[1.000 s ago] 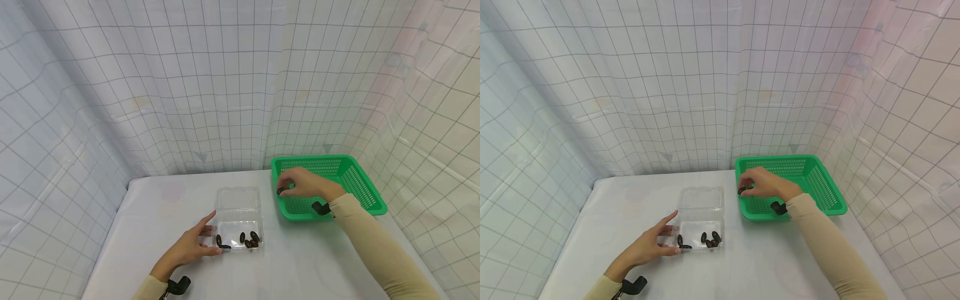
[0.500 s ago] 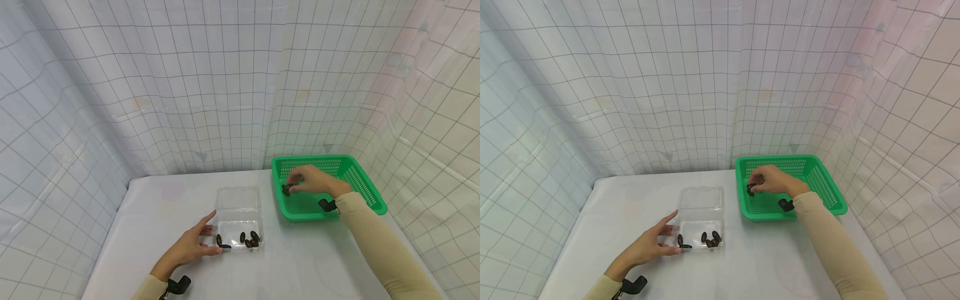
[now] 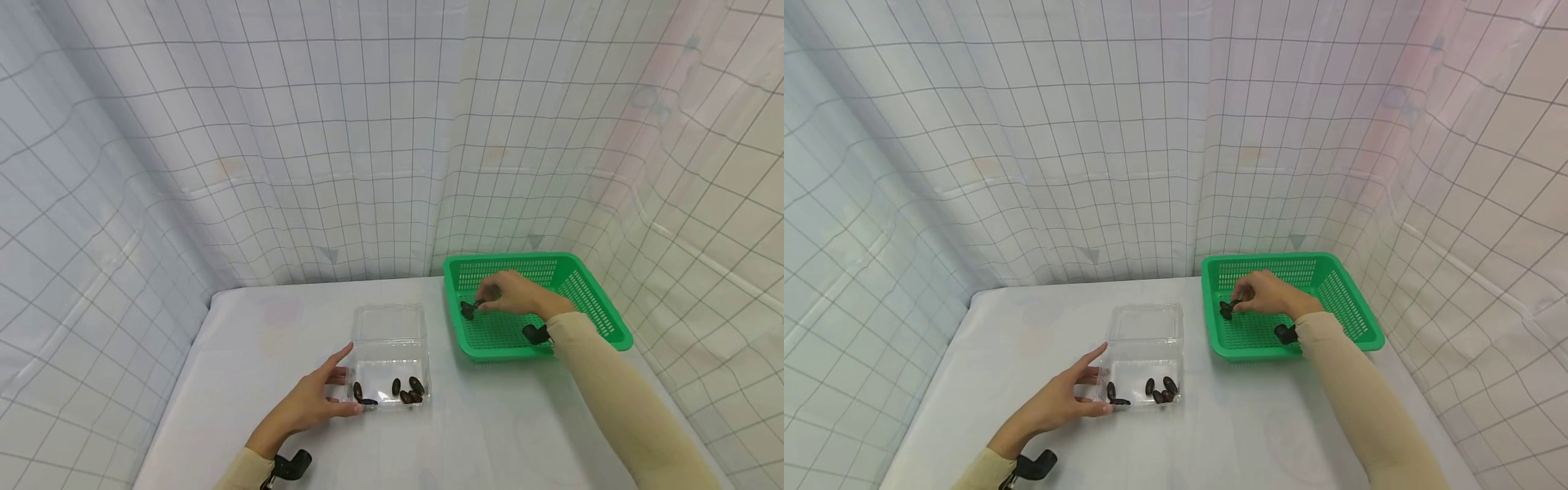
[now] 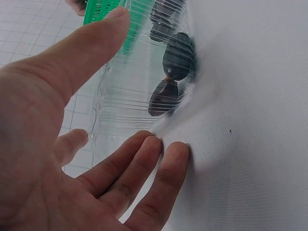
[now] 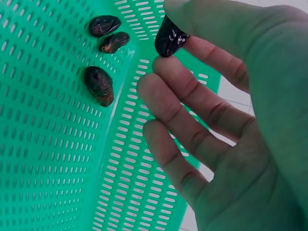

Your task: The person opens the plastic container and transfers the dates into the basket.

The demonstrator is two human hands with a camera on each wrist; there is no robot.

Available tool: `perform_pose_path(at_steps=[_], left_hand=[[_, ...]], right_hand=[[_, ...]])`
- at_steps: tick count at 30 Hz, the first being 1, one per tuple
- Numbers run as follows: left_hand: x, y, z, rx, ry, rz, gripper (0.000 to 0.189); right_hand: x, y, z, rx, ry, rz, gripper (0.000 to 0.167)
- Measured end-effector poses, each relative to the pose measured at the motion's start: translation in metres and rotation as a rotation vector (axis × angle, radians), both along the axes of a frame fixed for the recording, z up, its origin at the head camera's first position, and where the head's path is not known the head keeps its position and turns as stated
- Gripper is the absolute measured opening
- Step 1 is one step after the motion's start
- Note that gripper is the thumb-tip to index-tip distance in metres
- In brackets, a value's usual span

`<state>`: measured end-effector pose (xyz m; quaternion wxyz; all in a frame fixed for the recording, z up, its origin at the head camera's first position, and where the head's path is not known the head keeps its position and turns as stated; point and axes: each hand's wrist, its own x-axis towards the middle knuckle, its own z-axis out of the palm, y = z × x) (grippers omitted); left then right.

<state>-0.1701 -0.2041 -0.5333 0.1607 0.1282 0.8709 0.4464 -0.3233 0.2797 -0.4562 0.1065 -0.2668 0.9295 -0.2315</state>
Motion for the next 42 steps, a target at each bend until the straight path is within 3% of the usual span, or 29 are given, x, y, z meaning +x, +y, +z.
perform_pose_path(at_steps=[19, 31, 42], left_hand=[[-0.0016, 0.0009, -0.0008, -0.016, 0.007, 0.009, 0.125], [0.0004, 0.0016, 0.0042, -0.015, 0.001, 0.002, 0.124], [0.0003, 0.0016, 0.0034, -0.012, 0.000, 0.000, 0.124]], right_hand=[[-0.0041, 0.0039, -0.0094, 0.031, -0.027, -0.048, 0.015], [-0.0013, 0.0054, -0.0083, 0.041, -0.039, -0.094, 0.019], [0.0029, 0.0051, -0.0049, 0.022, -0.021, -0.084, 0.023]])
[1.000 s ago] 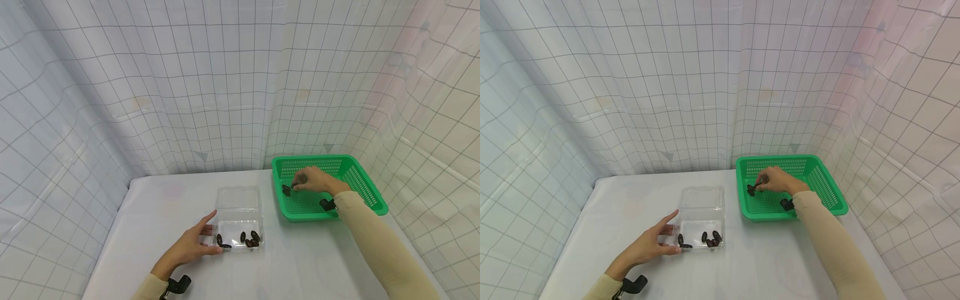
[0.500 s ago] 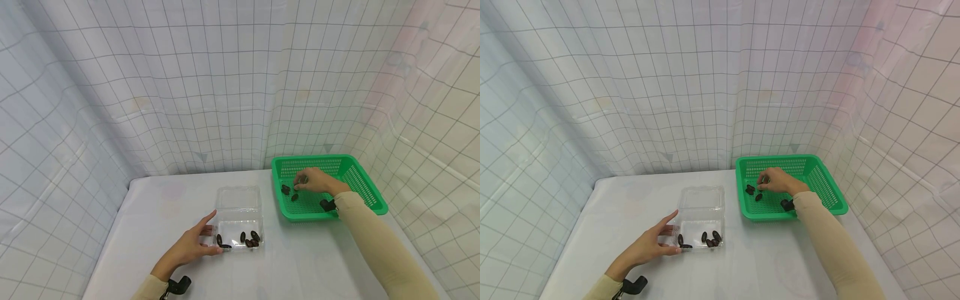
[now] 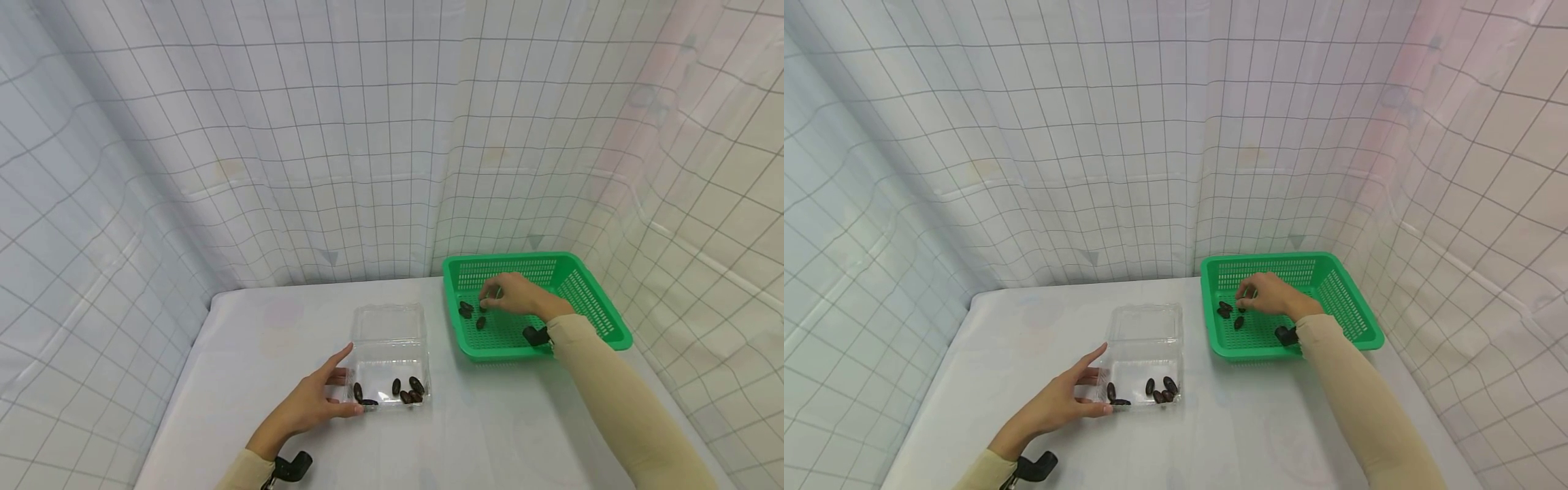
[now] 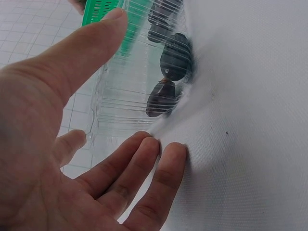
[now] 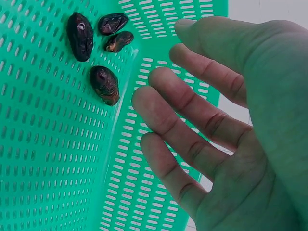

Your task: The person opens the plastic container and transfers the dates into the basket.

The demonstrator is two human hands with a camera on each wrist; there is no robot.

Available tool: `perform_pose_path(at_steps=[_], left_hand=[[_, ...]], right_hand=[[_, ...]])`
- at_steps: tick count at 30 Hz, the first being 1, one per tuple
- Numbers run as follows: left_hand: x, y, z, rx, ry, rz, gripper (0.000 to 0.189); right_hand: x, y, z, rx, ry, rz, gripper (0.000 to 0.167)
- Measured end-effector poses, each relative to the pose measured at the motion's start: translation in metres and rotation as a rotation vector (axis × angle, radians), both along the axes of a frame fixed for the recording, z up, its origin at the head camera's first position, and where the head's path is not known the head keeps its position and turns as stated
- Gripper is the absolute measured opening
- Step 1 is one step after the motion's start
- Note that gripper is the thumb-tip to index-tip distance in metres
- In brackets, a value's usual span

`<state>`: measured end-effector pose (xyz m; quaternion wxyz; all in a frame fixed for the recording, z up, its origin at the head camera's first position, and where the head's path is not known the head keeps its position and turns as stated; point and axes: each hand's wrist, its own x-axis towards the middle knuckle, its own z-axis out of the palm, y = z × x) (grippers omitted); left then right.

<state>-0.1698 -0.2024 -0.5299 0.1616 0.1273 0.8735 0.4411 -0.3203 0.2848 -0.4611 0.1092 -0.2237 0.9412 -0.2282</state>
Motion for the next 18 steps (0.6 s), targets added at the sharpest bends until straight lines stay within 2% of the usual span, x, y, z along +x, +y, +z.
perform_pose_path(at_steps=[10, 18], left_hand=[[0.000, -0.001, -0.001, 0.002, 0.002, 0.000, 0.124], [0.001, -0.001, -0.001, -0.002, 0.005, 0.000, 0.124]], right_hand=[[0.004, -0.009, 0.006, -0.010, 0.053, 0.017, 0.022], [0.015, -0.024, 0.010, -0.041, 0.079, 0.050, 0.019]])
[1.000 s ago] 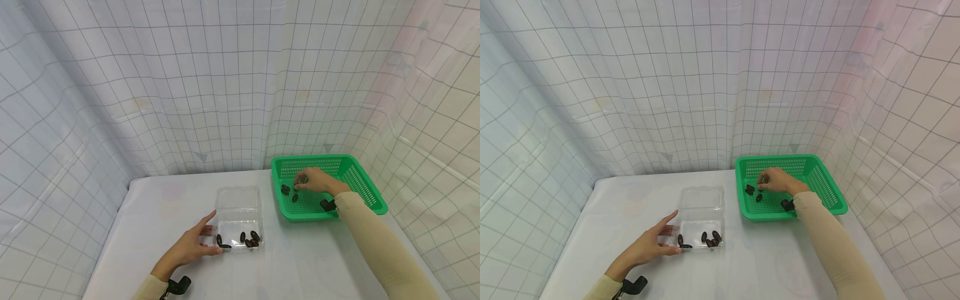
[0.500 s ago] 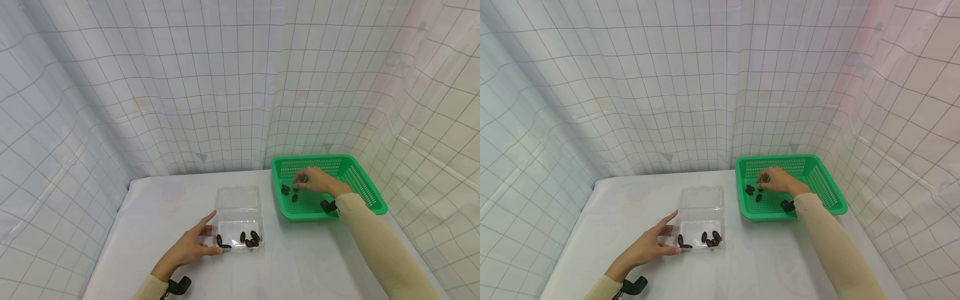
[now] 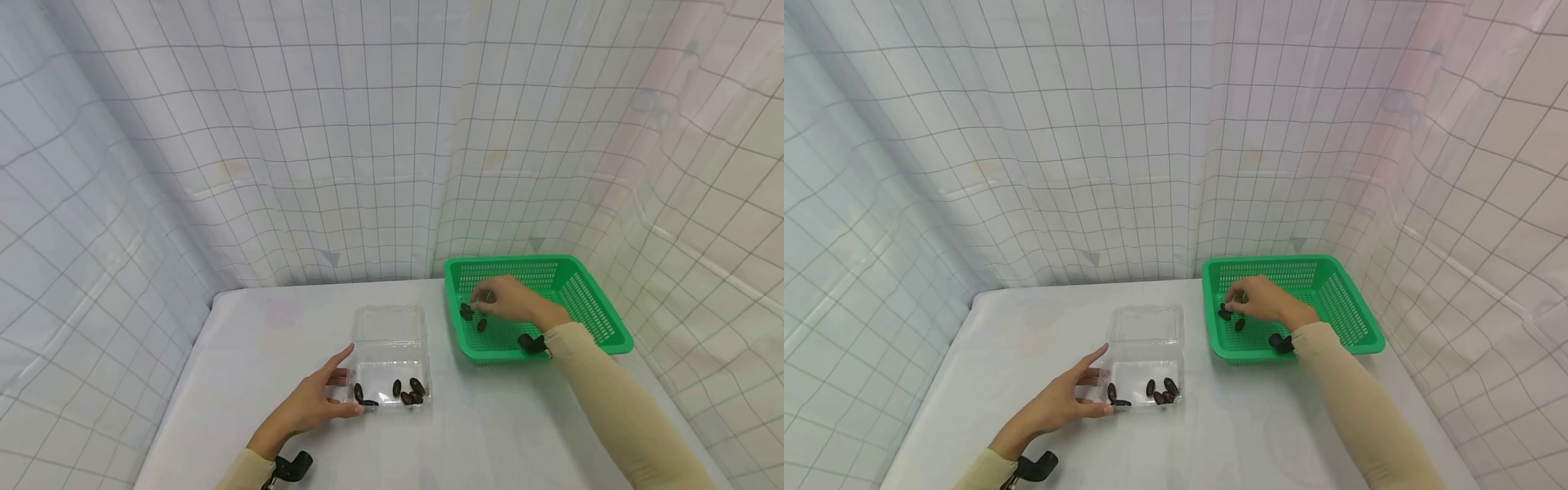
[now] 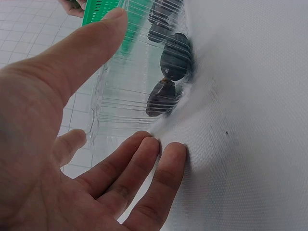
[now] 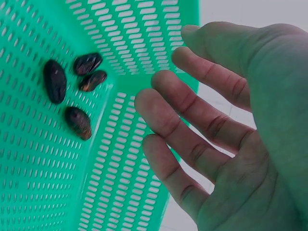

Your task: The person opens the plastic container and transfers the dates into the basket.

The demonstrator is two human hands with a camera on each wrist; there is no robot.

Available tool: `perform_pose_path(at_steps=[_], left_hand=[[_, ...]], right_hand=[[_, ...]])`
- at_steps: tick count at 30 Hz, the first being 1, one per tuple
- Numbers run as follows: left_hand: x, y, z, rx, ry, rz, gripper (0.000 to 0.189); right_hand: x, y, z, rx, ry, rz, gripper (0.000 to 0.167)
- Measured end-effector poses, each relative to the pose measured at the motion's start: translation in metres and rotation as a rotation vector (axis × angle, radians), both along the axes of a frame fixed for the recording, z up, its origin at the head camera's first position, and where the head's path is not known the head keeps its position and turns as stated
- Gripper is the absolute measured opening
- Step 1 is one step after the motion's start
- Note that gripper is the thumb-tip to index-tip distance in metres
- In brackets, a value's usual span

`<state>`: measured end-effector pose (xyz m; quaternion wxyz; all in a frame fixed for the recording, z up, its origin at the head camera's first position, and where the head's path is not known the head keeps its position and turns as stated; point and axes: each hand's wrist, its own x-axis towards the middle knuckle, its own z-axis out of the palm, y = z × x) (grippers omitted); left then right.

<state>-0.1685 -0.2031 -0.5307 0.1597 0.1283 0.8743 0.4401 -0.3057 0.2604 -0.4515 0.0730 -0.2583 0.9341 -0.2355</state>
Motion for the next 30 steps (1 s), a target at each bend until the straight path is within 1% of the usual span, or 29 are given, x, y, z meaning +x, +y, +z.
perform_pose_path(at_steps=[4, 10, 17, 22, 30], left_hand=[[0.000, 0.000, 0.001, -0.009, 0.007, -0.001, 0.123], [0.000, 0.000, 0.000, -0.008, 0.005, 0.002, 0.124], [0.001, 0.001, 0.000, -0.008, 0.004, 0.005, 0.123], [0.000, 0.002, 0.000, -0.008, 0.007, 0.002, 0.123], [0.000, 0.000, 0.000, -0.006, 0.004, -0.001, 0.123]], right_hand=[[0.004, -0.009, 0.005, -0.002, 0.037, 0.041, 0.016], [0.012, -0.024, 0.011, -0.022, 0.032, 0.078, 0.014], [0.023, -0.043, 0.014, 0.002, 0.149, 0.129, 0.015], [0.030, -0.057, 0.016, 0.009, 0.160, 0.160, 0.014], [0.044, -0.081, 0.019, -0.011, 0.152, 0.272, 0.015]])
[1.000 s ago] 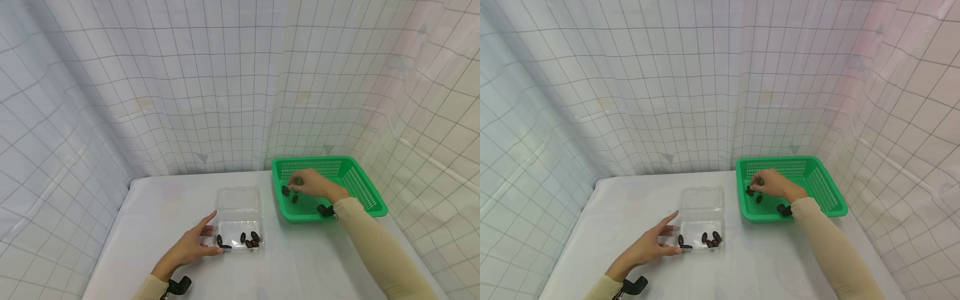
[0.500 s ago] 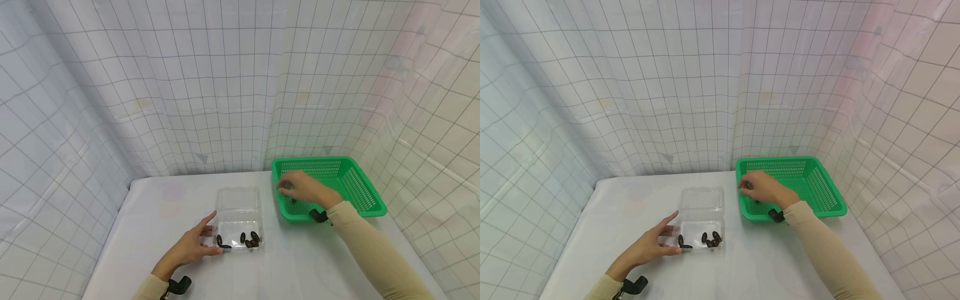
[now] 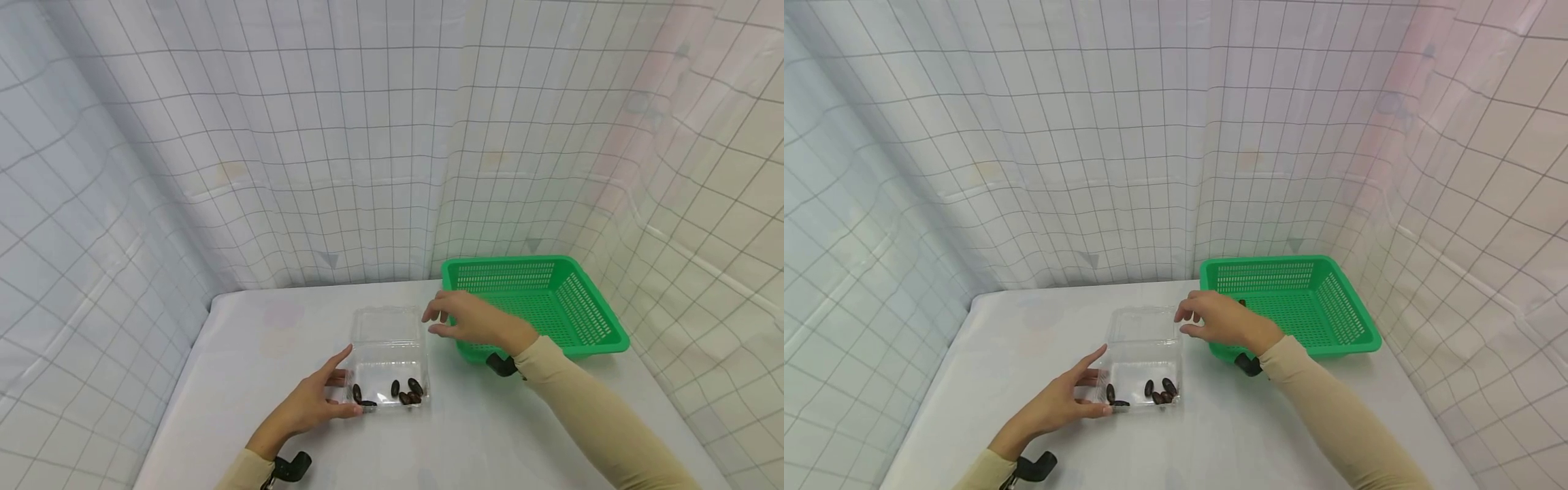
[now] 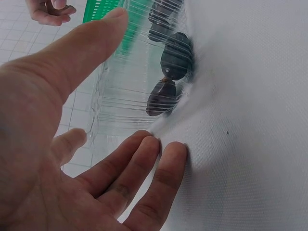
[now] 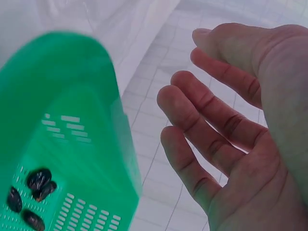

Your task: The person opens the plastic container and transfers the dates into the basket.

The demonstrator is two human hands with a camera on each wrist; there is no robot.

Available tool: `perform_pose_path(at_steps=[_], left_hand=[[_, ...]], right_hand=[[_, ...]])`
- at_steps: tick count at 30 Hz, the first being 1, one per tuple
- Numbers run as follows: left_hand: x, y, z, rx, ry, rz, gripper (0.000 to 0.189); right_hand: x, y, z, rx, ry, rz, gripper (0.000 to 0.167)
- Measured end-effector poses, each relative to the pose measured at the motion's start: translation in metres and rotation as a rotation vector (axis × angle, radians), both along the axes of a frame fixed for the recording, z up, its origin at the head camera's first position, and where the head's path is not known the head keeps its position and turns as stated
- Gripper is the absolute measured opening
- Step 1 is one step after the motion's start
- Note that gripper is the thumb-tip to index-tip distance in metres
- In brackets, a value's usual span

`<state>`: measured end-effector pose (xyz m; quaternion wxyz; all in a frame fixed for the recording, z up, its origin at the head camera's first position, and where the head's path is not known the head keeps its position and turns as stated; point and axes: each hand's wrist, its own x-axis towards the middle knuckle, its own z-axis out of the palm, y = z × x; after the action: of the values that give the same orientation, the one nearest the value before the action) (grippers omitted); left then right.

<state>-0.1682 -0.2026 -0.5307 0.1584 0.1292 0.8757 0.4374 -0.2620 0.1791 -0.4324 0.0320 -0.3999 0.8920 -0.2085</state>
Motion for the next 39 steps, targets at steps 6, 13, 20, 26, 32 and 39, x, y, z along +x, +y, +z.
perform_pose_path(at_steps=[6, 13, 20, 26, 32, 39], left_hand=[[-0.001, -0.001, -0.001, 0.011, -0.003, -0.002, 0.123], [-0.001, 0.000, -0.001, 0.011, -0.001, 0.001, 0.123], [0.000, 0.000, 0.000, 0.004, 0.005, -0.008, 0.122], [-0.001, -0.001, -0.002, 0.003, 0.012, -0.018, 0.121], [-0.002, -0.003, -0.005, 0.025, 0.009, -0.027, 0.121], [-0.002, -0.004, -0.005, 0.038, 0.002, -0.043, 0.121]], right_hand=[[0.004, -0.019, -0.006, 0.014, -0.035, 0.101, 0.018], [0.006, -0.046, -0.016, 0.089, -0.121, 0.163, 0.027], [0.002, -0.075, -0.029, 0.195, -0.172, 0.250, 0.039], [-0.001, -0.096, -0.037, 0.269, -0.202, 0.318, 0.055], [-0.003, -0.115, -0.048, 0.347, -0.246, 0.375, 0.062], [-0.003, -0.132, -0.059, 0.403, -0.242, 0.457, 0.067]])
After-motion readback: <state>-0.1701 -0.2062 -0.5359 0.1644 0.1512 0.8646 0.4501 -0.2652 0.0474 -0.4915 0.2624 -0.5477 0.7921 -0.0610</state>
